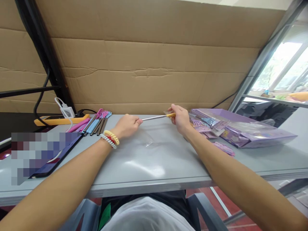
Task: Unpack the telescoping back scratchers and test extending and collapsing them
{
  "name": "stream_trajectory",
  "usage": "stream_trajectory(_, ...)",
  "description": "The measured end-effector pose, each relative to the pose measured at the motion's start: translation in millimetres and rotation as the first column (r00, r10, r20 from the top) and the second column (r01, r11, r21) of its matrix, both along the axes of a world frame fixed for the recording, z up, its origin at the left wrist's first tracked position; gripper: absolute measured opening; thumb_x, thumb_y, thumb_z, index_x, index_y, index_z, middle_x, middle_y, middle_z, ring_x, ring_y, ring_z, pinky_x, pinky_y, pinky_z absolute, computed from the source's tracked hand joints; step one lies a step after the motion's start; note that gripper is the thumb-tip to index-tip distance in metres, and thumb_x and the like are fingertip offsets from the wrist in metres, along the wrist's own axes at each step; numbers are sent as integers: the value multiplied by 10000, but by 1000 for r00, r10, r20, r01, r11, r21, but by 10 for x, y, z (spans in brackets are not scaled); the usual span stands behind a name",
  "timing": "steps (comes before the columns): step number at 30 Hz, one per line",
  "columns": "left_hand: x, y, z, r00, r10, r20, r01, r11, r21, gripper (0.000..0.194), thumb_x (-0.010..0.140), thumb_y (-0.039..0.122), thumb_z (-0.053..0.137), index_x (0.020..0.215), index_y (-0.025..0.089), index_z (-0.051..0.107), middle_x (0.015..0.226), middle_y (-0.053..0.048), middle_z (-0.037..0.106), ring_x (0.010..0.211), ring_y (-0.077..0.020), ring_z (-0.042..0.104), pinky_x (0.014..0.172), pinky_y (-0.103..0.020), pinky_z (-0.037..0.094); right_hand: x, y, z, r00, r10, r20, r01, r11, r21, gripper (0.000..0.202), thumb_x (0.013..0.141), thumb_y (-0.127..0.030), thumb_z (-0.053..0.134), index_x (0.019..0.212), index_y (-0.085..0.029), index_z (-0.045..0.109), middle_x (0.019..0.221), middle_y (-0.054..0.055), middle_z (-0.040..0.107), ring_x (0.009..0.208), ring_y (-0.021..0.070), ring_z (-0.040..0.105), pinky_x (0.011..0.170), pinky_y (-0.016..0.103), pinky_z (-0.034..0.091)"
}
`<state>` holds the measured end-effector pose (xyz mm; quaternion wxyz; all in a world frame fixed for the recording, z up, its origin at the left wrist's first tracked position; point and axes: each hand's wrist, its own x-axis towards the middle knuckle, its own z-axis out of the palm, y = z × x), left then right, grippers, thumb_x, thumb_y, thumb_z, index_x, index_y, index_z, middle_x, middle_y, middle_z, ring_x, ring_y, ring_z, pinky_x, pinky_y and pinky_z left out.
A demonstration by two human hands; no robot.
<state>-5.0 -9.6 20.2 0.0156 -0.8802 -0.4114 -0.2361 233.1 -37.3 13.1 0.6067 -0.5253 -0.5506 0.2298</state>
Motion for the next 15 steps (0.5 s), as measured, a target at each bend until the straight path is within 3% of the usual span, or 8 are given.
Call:
stream_trajectory(4, -4, -27, 45, 994, 0, 106, -5, 999, 40, 391, 862, 416, 345, 607, 204, 552, 560, -38, 574, 572, -181, 520, 548, -302, 298, -39, -53, 15, 976, 93, -195, -112, 990, -90, 219, 601, -340, 656, 662, -166, 538, 501, -24, 519, 333, 48, 335, 342, 211, 177)
stream_trajectory(8, -21, -3, 30, 993, 6, 118, -9, 1000, 24, 408, 879, 471, 330, 720, 214, 604, 599, -31, 599, 596, -188, 541, 539, -293, 302, 85, -135, 143, 916, 234, -327, -237, 971, 33, 255, 518, -201, 638, 746, -183, 524, 549, -35, 572, 365, 60, 399, 342, 200, 243)
stream_trajectory(12, -22, 39, -9, 988, 128, 92, -130, 991, 14, 431, 898, 503, 298, 879, 225, 627, 703, -54, 654, 661, -223, 588, 537, -293, 309, 122, -187, 169, 924, 343, -169, -358, 932, -65, 251, 580, -271, 697, 736, -167, 531, 637, 10, 636, 382, 66, 447, 355, 216, 304)
stream_trajectory(15, -40, 80, -20, 977, 181, 109, -183, 983, 15, 415, 903, 490, 305, 991, 229, 615, 787, -62, 680, 731, -237, 609, 570, -291, 334, 98, -187, 106, 926, 376, 28, -365, 913, -182, 246, 653, -298, 703, 782, -160, 545, 679, 37, 660, 414, 64, 472, 380, 206, 315)
